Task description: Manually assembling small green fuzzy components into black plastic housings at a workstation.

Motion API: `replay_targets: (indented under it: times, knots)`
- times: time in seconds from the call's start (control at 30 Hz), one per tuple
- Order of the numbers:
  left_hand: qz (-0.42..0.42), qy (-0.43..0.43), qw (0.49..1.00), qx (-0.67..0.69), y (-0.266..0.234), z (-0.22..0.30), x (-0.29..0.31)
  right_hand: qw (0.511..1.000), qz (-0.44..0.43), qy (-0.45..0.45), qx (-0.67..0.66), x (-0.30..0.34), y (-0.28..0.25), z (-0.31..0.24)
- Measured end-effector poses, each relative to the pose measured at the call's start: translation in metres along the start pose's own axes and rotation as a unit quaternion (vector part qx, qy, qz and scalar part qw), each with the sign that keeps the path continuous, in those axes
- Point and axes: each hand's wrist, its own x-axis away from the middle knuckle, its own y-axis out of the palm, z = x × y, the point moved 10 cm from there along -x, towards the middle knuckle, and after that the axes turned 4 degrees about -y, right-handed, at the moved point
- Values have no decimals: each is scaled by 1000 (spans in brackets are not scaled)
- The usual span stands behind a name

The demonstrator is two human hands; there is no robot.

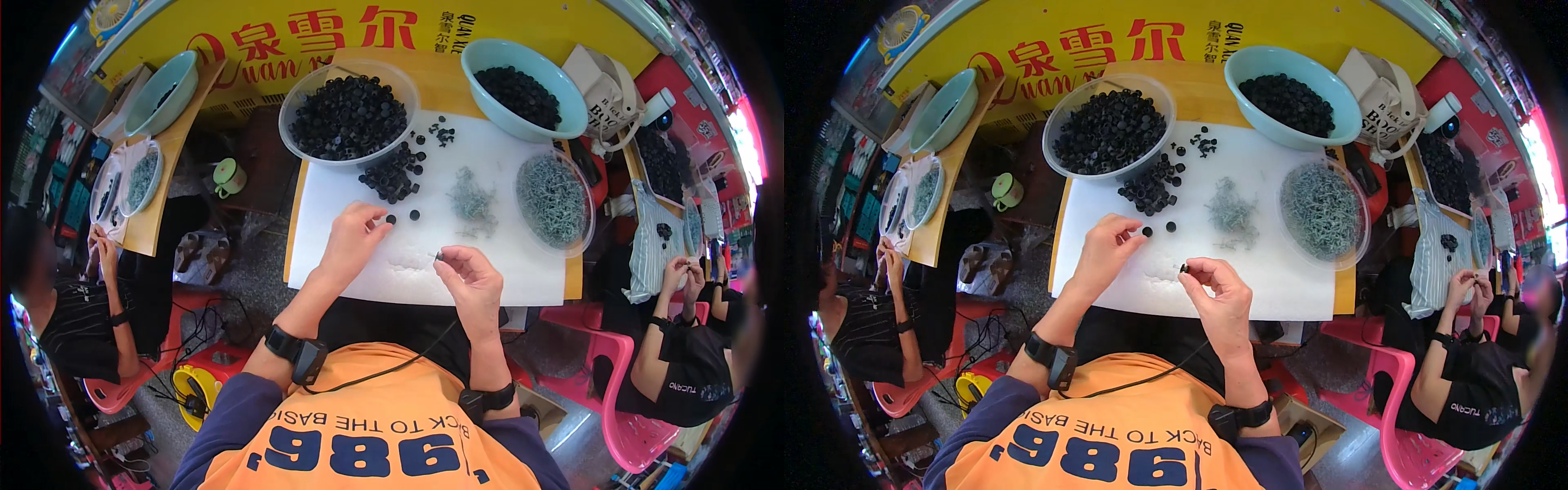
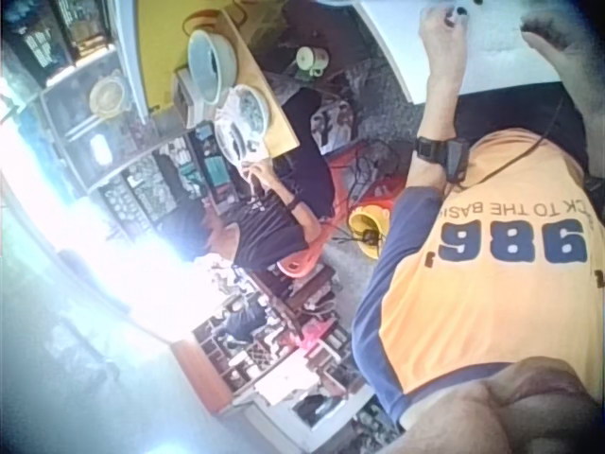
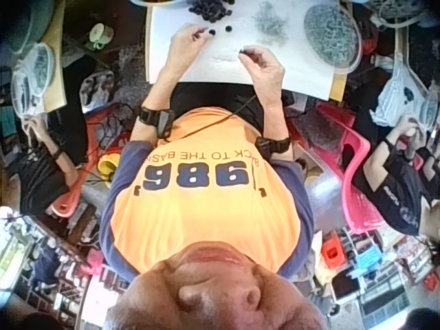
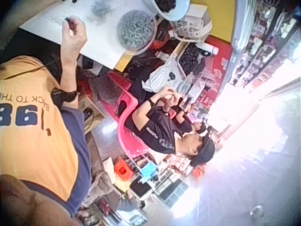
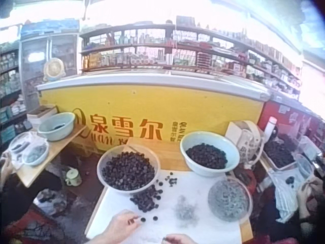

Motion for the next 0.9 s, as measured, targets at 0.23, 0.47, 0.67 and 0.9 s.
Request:
replay_targets:
  times: [0.23,0.47,0.67,0.9]
  knots:
    - [7,67,995,-79,12,5,-4,998,-18,-40,40,-1,4,-13]
    - [-122,-117,900,403,12,3,12,996,-20,-77,43,-6,15,-32]
    - [-162,-211,791,550,13,18,26,990,-33,-120,63,-9,30,-53]
    - [-211,-176,761,588,15,23,32,982,-27,-159,95,-9,32,-67]
